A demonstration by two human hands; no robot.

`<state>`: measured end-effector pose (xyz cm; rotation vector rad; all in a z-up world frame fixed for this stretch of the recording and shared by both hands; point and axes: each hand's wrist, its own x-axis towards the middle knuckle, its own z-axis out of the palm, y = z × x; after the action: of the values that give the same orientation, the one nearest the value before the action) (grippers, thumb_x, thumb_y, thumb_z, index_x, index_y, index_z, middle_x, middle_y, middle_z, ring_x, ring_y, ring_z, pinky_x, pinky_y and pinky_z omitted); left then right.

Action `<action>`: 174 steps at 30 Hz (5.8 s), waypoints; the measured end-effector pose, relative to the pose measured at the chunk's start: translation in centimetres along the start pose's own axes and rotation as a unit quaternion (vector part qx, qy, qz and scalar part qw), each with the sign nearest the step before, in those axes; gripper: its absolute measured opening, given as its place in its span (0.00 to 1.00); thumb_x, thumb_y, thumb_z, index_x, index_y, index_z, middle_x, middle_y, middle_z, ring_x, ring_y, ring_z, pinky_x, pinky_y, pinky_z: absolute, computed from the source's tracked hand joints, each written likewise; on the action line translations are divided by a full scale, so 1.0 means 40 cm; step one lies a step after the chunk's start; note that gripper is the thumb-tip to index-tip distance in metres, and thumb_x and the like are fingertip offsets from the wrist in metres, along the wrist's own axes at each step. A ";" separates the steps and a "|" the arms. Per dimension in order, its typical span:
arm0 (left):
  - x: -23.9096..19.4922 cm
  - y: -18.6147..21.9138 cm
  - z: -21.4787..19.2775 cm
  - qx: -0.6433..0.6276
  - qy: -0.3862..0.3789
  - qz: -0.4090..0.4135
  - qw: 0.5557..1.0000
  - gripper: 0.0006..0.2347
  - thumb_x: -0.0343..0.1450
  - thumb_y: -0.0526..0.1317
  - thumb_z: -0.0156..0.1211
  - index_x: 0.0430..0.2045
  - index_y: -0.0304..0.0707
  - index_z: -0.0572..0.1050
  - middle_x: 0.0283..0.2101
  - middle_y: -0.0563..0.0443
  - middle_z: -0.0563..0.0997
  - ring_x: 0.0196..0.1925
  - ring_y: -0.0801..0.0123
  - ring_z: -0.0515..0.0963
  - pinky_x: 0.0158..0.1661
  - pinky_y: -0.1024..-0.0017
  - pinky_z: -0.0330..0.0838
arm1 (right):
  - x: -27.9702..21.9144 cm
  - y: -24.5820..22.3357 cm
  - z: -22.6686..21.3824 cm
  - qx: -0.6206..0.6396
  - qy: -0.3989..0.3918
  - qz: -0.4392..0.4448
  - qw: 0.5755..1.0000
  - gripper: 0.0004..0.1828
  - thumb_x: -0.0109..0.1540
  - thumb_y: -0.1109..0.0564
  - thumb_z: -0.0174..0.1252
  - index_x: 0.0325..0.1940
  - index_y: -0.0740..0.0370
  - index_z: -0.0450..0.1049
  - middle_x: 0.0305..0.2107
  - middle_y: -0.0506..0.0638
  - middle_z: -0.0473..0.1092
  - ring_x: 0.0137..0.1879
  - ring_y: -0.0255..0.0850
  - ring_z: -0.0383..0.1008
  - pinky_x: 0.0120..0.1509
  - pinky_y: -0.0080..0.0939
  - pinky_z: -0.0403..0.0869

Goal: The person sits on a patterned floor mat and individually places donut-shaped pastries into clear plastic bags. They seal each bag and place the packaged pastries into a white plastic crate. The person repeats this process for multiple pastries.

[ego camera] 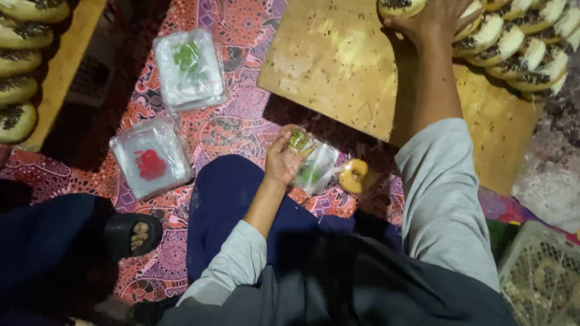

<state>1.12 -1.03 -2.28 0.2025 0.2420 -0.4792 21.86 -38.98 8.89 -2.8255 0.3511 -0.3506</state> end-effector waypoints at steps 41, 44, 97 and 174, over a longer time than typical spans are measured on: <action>-0.021 0.021 0.059 -0.148 0.031 0.043 0.988 0.19 0.74 0.53 0.58 0.41 0.31 0.75 0.43 0.37 0.80 0.51 0.50 0.79 0.62 0.44 0.69 | -1.026 -0.408 -0.083 0.648 -0.055 0.174 0.739 0.46 0.52 0.71 0.69 0.71 0.65 0.57 0.58 0.56 0.68 0.62 0.45 0.74 0.64 0.45 0.79; -0.024 0.005 0.043 -0.105 -0.001 0.058 0.993 0.18 0.76 0.52 0.55 0.43 0.32 0.76 0.44 0.37 0.81 0.52 0.49 0.80 0.63 0.42 0.68 | -1.020 -0.428 -0.054 0.648 -0.034 0.155 0.745 0.45 0.53 0.70 0.71 0.71 0.65 0.57 0.56 0.55 0.68 0.59 0.43 0.75 0.61 0.44 0.80; -0.074 -0.073 0.033 0.056 -0.047 0.068 0.995 0.27 0.77 0.56 0.46 0.63 0.33 0.68 0.53 0.37 0.78 0.55 0.50 0.78 0.59 0.47 0.72 | -1.065 -0.437 -0.017 0.467 0.044 0.073 0.880 0.52 0.49 0.57 0.76 0.72 0.69 0.59 0.65 0.61 0.62 0.70 0.50 0.67 0.74 0.47 0.69; -0.667 0.123 0.192 0.614 0.102 0.352 0.699 0.08 0.79 0.32 0.52 0.41 0.23 0.78 0.43 0.43 0.83 0.46 0.67 0.82 0.51 0.70 0.77 | -1.135 -0.617 -0.333 0.365 -0.082 -0.144 0.916 0.15 0.62 0.49 0.65 0.46 0.62 0.80 0.34 0.57 0.78 0.34 0.47 0.82 0.37 0.42 0.78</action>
<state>-18.07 12.82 13.05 1.6283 0.0010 0.2463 -19.43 -6.85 19.37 -2.1329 -0.2079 -0.2317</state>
